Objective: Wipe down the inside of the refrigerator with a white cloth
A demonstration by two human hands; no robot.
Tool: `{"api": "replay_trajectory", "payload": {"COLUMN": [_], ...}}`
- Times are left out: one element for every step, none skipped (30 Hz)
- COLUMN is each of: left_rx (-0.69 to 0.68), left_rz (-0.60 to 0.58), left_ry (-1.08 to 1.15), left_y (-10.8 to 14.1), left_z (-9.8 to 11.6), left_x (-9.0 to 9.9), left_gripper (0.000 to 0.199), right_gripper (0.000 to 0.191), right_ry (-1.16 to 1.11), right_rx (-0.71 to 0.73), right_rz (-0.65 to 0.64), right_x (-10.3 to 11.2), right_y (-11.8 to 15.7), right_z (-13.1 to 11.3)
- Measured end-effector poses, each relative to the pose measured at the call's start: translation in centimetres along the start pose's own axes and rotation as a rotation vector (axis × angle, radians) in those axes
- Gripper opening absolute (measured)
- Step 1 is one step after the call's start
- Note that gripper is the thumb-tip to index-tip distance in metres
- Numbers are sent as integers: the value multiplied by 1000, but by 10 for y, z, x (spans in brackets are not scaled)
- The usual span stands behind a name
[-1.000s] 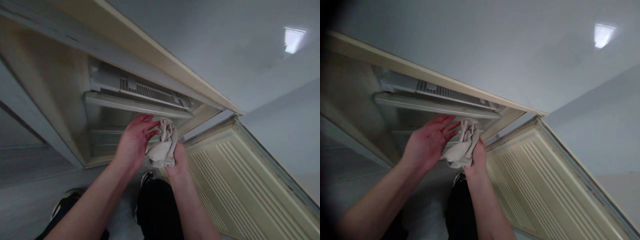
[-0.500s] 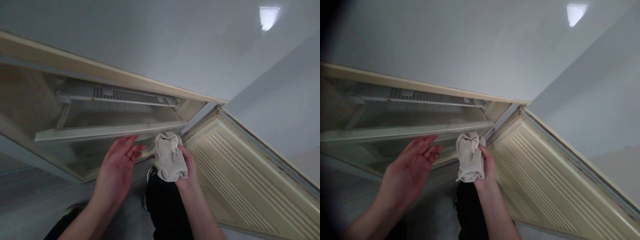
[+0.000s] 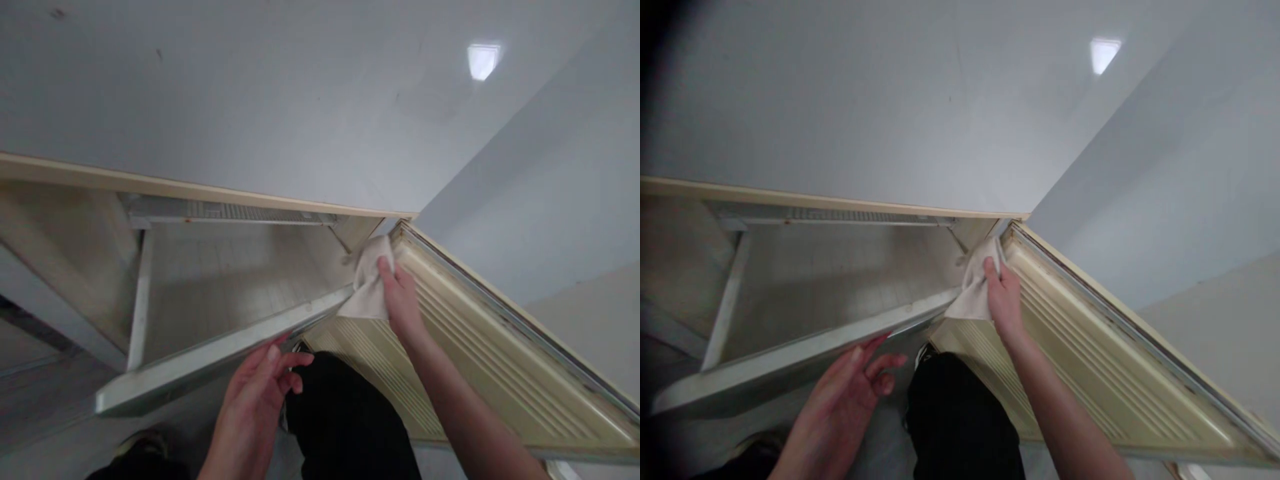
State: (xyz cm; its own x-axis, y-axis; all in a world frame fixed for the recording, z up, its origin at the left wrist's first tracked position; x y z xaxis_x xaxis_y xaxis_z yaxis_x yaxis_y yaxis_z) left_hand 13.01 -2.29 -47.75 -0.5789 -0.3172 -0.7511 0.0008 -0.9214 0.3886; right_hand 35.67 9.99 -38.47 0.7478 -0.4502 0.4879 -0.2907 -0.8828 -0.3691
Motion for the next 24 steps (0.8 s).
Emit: {"api": "replay_trajectory", "payload": {"left_rx": [31, 68, 106, 140, 164, 176, 179, 181, 180, 175, 166, 149, 122, 90, 59, 33, 12, -3, -13, -23, -32, -43, -49, -51], "left_rz": [-16, -41, -67, -84, -85, -70, -42, -6, 25, 45, 54, 59, 63, 67, 73, 84, 99, 116, 135, 156, 171, 180, 183, 183], "left_ry": [13, 25, 37, 44, 45, 42, 41, 37, 25, 6, -17, -41, -67, -90, -105, -115, -118, -119, -118, -112, -104, -92, -80, -70], "left_y": [-4, -7, -11, -14, -16, -19, -20, -22, -22, -23, -24, -24, -25, -25, -25, -24, -24, -22, -21, -19, -17, -16, -14, -13], "left_z": [-2, -3, -5, -7, -8, -9, -10, -11, -13, -15, -17, -19, -20, -21, -21, -20, -20, -19, -19, -19, -18, -18, -19, -19], "left_x": [-2, -5, -9, -12, -16, -19, -21, -22, -22, -22, -21, -21, -19, -18, -18, -17, -16, -16, -15, -15, -14, -14, -15, -15], "left_gripper": [43, 44, 45, 48, 51, 54, 56, 57, 58, 58, 59, 61, 64, 66, 67, 66, 64, 62, 60, 58, 58, 57, 57, 57], "right_gripper": [54, 54, 55, 55, 56, 57, 58, 59, 59, 60, 60, 59, 59, 58, 57, 56, 56, 55, 52, 49, 46, 44, 43, 43], "right_ry": [87, 168, 251, 332, 403, 462, 508, 539, 558, 578, 606, 640, 673, 706, 732, 743, 736, 700, 626, 510, 360, 196, 37, -97], "right_rx": [22, 54, 89, 118, 138, 150, 159, 170, 183, 196, 205, 207, 205, 197, 184, 167, 141, 101, 44, -35, -129, -226, -302, -342], "right_rz": [-85, -145, -182, -198, -206, -210, -213, -218, -223, -230, -233, -237, -245, -259, -286, -321, -359, -388, -399, -389, -364, -334, -314, -310], "right_x": [-14, -26, -37, -46, -52, -57, -59, -61, -61, -61, -61, -60, -60, -61, -61, -61, -61, -60, -59, -58, -57, -59, -63, -71], "right_y": [-5, -8, -9, -8, -6, -2, 2, 7, 11, 15, 18, 21, 21, 20, 17, 13, 6, -3, -12, -22, -30, -37, -41, -44], "right_z": [3, 4, 5, 5, 5, 5, 5, 6, 7, 8, 9, 10, 11, 10, 9, 6, 3, -2, -7, -12, -16, -19, -21, -21]}}
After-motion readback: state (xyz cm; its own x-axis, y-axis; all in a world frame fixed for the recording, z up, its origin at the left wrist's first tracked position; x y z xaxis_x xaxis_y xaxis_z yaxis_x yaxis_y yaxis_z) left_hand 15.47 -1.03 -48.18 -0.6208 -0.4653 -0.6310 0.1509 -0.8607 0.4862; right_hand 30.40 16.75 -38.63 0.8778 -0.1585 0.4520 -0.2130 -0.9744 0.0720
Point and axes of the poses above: each hand's wrist, its own y-axis away from the middle knuckle, its own x-axis out of the back of the hand, z = x × y, the point moved 3 cm from there along -y, towards the middle knuckle
